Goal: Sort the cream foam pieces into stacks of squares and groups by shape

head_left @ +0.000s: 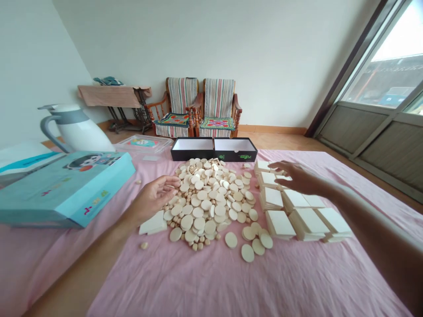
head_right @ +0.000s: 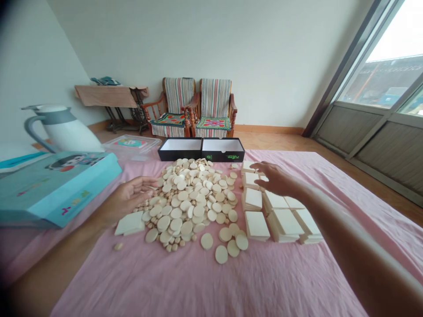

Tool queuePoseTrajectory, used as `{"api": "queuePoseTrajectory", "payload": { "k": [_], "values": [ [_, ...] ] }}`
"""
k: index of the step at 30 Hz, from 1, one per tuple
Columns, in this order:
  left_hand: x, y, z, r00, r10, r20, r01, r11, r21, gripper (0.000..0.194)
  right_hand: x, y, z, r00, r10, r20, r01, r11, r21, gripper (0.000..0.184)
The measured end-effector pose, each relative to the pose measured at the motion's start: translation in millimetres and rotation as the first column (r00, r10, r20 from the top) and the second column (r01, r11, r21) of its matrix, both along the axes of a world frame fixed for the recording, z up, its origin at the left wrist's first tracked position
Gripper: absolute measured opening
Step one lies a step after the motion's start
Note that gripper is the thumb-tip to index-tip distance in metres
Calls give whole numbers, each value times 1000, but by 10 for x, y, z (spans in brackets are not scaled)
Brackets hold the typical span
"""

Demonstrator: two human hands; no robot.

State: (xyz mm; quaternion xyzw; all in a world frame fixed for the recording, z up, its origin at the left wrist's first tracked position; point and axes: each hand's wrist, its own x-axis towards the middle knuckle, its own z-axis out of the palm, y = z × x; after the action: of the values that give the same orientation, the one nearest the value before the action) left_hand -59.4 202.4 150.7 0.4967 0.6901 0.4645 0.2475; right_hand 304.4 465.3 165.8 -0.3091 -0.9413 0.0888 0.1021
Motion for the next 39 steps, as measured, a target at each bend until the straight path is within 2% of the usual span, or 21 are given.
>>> {"api": "queuePoseTrajectory", "payload": {
  "k": [4, 7, 9, 13, 17, 20, 23, 24, 25, 26, 27, 28, 29, 30, 32, 33, 35, 39],
  "values": [
    [-531, -208, -115, 967, 82, -242, -126, 978, -168, 45, 12, -397, -154, 997, 76, -30, -77, 997, -32, 42],
    [-815, -324, -246, 915, 100, -390, -196, 957, -214, 45, 5, -513, -213, 994, 102, -45, -104, 992, -64, 42],
    [-905, -348, -330, 881, 84, -466, -213, 949, -233, 43, -27, -548, -221, 992, 114, -46, -117, 991, -68, 42],
    [-888, -292, -449, 832, 49, -553, -237, 933, -272, 41, -154, -636, -188, 992, 124, -27, -125, 991, -50, 40],
    [-790, -213, -486, 729, 38, -683, -292, 921, -260, 45, -316, -791, -142, 987, 154, -46, -157, 986, -55, 37],
    [-754, -188, -453, 698, 31, -715, -319, 908, -272, 37, -416, -911, -99, 981, 193, -28, -194, 978, -76, 33],
    [-707, -182, -348, 701, 104, -705, -381, 891, -247, 33, -500, -1036, -51, 975, 221, -33, -224, 969, -104, 30],
    [-665, -176, -299, 733, 153, -663, -387, 895, -221, 37, -533, -1085, -42, 969, 240, -57, -245, 963, -112, 29],
    [-599, -164, -246, 795, 201, -572, -368, 910, -192, 43, -573, -1141, -38, 962, 258, -91, -268, 957, -116, 28],
    [-507, -145, -193, 878, 240, -415, -329, 931, -157, 48, -622, -1203, -42, 954, 270, -133, -285, 952, -114, 28],
    [-387, -119, -144, 953, 236, -188, -259, 960, -109, 52, -680, -1272, -52, 945, 272, -183, -294, 950, -107, 28],
    [-242, -87, -100, 984, 159, 84, -155, 987, -51, 53, -747, -1347, -68, 934, 266, -238, -295, 950, -97, 30],
    [-76, -51, -66, 940, 66, 334, -75, 997, 14, 49, -820, -1424, -88, 920, 252, -299, -288, 954, -83, 34],
    [100, -14, -41, 853, -29, 521, -7, 998, 66, 44, -896, -1502, -108, 900, 240, -364, -282, 957, -66, 40],
    [445, 55, -19, 684, -172, 709, 106, 985, 136, 35, -1035, -1642, -140, 847, 247, -472, -295, 955, -30, 57],
    [595, 82, -18, 615, -221, 757, 162, 975, 153, 33, -1090, -1696, -150, 820, 253, -513, -305, 952, -17, 63],
    [817, 120, -28, 525, -263, 810, 209, 962, 177, 30, -1154, -1763, -153, 783, 254, -568, -312, 950, -5, 63],
    [982, 145, -49, 449, -308, 839, 245, 945, 216, 28, -1117, -1746, -119, 763, 188, -619, -265, 964, -34, 53]
  ]
}}
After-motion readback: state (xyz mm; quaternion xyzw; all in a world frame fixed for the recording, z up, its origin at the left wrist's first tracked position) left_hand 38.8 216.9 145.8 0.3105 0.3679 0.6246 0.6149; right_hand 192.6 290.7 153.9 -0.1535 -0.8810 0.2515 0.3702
